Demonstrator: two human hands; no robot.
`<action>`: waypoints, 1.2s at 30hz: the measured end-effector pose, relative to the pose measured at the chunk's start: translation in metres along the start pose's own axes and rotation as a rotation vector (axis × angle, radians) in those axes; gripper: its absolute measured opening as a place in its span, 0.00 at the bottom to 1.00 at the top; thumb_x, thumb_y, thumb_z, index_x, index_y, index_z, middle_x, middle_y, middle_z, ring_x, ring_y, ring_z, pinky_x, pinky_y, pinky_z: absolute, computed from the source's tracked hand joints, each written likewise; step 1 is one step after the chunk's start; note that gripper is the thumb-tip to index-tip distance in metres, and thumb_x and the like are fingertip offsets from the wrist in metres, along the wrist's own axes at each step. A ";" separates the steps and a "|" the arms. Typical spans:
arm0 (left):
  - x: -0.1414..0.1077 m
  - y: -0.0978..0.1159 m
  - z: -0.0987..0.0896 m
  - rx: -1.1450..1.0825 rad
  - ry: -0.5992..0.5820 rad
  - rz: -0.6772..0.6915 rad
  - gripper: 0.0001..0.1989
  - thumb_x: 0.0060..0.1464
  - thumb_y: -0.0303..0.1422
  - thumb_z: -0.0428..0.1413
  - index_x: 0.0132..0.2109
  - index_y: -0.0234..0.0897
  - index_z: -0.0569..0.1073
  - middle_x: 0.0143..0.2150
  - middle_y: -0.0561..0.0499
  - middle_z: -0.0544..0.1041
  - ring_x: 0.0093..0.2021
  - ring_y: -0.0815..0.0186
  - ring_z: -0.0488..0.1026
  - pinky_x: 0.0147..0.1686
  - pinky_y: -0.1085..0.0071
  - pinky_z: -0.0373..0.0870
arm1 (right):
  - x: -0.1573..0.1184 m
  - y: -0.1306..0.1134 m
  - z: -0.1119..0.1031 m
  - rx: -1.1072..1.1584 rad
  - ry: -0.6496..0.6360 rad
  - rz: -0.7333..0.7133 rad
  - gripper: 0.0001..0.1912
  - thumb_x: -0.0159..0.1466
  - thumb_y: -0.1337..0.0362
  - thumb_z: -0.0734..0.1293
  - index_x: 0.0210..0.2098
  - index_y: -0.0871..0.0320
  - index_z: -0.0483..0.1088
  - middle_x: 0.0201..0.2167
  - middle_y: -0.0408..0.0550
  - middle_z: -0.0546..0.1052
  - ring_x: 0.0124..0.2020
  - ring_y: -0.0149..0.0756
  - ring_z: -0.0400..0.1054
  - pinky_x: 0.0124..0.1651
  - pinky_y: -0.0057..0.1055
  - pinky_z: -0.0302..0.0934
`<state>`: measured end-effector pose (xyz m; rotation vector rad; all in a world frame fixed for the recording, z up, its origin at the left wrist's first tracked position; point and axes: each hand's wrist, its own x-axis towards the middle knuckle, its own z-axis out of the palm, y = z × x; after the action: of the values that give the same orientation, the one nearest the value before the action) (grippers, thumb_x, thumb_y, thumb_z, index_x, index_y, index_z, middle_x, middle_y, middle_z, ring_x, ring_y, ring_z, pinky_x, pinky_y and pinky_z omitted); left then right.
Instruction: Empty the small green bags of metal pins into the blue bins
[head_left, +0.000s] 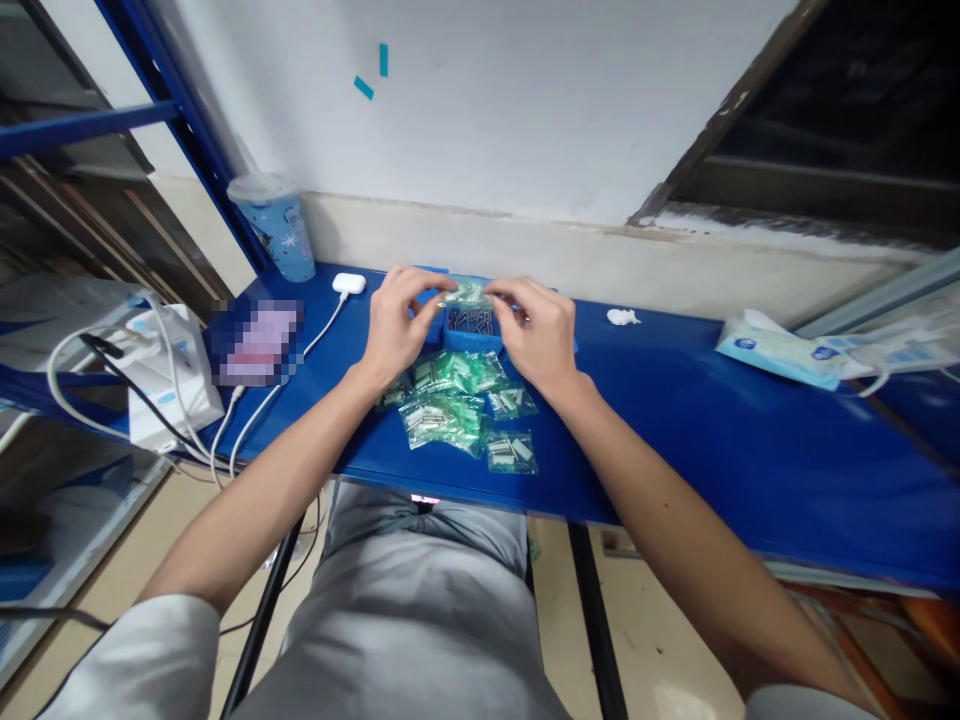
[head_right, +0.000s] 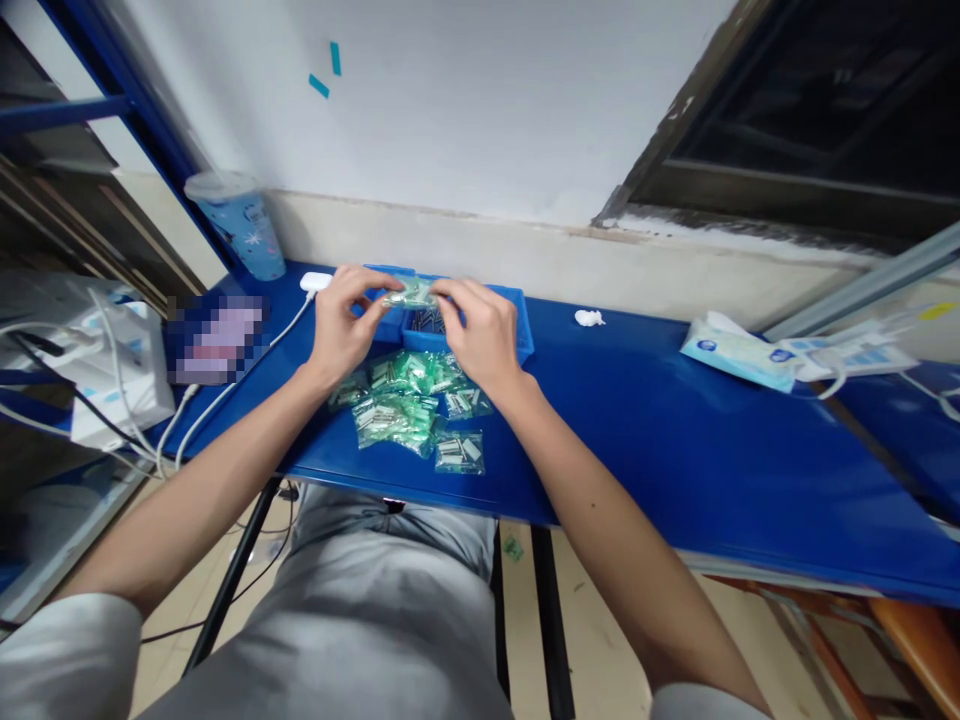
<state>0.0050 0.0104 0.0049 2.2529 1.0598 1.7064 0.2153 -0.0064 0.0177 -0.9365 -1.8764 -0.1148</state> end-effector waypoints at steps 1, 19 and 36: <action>0.000 -0.001 0.000 -0.002 0.012 0.001 0.10 0.70 0.41 0.59 0.45 0.42 0.83 0.43 0.48 0.83 0.47 0.61 0.75 0.35 0.69 0.73 | 0.004 0.002 0.000 0.005 -0.005 -0.017 0.09 0.74 0.63 0.65 0.42 0.53 0.78 0.42 0.48 0.83 0.40 0.38 0.78 0.46 0.37 0.73; -0.001 -0.002 0.002 0.007 -0.065 -0.018 0.09 0.70 0.33 0.57 0.46 0.42 0.83 0.44 0.49 0.85 0.48 0.60 0.78 0.43 0.66 0.76 | -0.019 -0.004 0.009 -0.026 0.096 0.059 0.10 0.75 0.61 0.62 0.46 0.54 0.75 0.40 0.48 0.83 0.37 0.37 0.78 0.46 0.36 0.73; 0.000 -0.001 0.002 0.001 -0.038 0.019 0.15 0.70 0.46 0.58 0.44 0.43 0.83 0.43 0.48 0.83 0.48 0.60 0.75 0.34 0.69 0.72 | -0.018 -0.002 0.007 -0.023 0.082 0.054 0.12 0.76 0.60 0.62 0.42 0.53 0.77 0.44 0.51 0.82 0.42 0.39 0.78 0.45 0.38 0.72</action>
<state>0.0060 0.0112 0.0038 2.2937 1.0346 1.6634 0.2131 -0.0147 -0.0001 -0.9826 -1.7767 -0.1404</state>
